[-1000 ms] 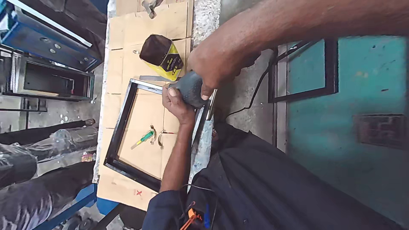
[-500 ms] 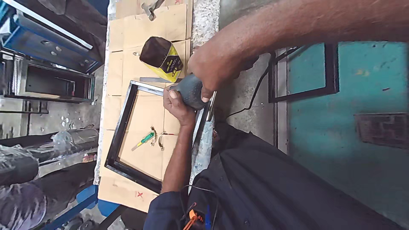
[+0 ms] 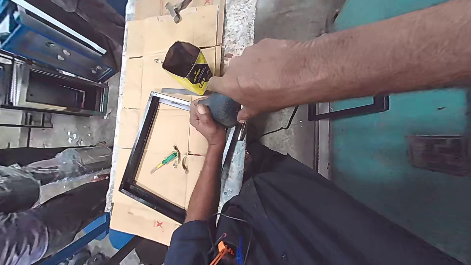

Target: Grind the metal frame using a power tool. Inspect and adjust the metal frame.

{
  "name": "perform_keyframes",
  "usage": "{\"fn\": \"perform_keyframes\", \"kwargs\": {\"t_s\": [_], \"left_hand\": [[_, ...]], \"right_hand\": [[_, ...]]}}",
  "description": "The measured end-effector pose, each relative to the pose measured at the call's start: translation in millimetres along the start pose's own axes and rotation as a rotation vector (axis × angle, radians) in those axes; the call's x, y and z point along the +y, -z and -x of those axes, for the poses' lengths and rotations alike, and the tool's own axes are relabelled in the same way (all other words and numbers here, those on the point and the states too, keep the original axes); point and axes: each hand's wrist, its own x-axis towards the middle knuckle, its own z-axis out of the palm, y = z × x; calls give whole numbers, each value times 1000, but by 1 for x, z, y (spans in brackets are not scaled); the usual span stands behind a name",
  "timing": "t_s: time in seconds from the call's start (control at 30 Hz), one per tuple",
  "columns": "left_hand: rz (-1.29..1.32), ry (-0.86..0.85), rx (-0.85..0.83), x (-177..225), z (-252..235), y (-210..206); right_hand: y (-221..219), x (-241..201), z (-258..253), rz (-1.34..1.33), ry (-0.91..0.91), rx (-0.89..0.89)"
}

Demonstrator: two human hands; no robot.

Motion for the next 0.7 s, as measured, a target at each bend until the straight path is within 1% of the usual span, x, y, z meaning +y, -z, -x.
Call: {"fn": "perform_keyframes", "kwargs": {"t_s": [0.03, 0.07, 0.1, 0.23, 0.33, 0.4, 0.47, 0.5, 0.7], "left_hand": [[-1, -4, 2, 0, 1, 0], [3, -8, 6, -1, 1, -1], [14, -10, 6, -2, 2, -1], [25, -22, 0, -2, 1, -1], [34, -28, 1, -2, 0, -1], [49, -18, -4, -1, 1, 0], [77, -14, -6, -2, 1, 1], [80, -18, -4, -3, 1, 1], [104, -8, -29, -2, 1, 1]], "right_hand": [[25, -29, 3, 33, -213, -187], [32, -43, 4, 51, -315, -221], [33, -47, 5, 55, -352, -213], [32, -47, 5, 48, -358, -200], [32, -46, 1, 3, -370, -234], [34, -39, -3, -182, -421, -332], [32, -31, -7, -486, -528, -416], [33, -29, -7, -571, -571, -444], [34, -29, -12, -510, -556, -486]]}}
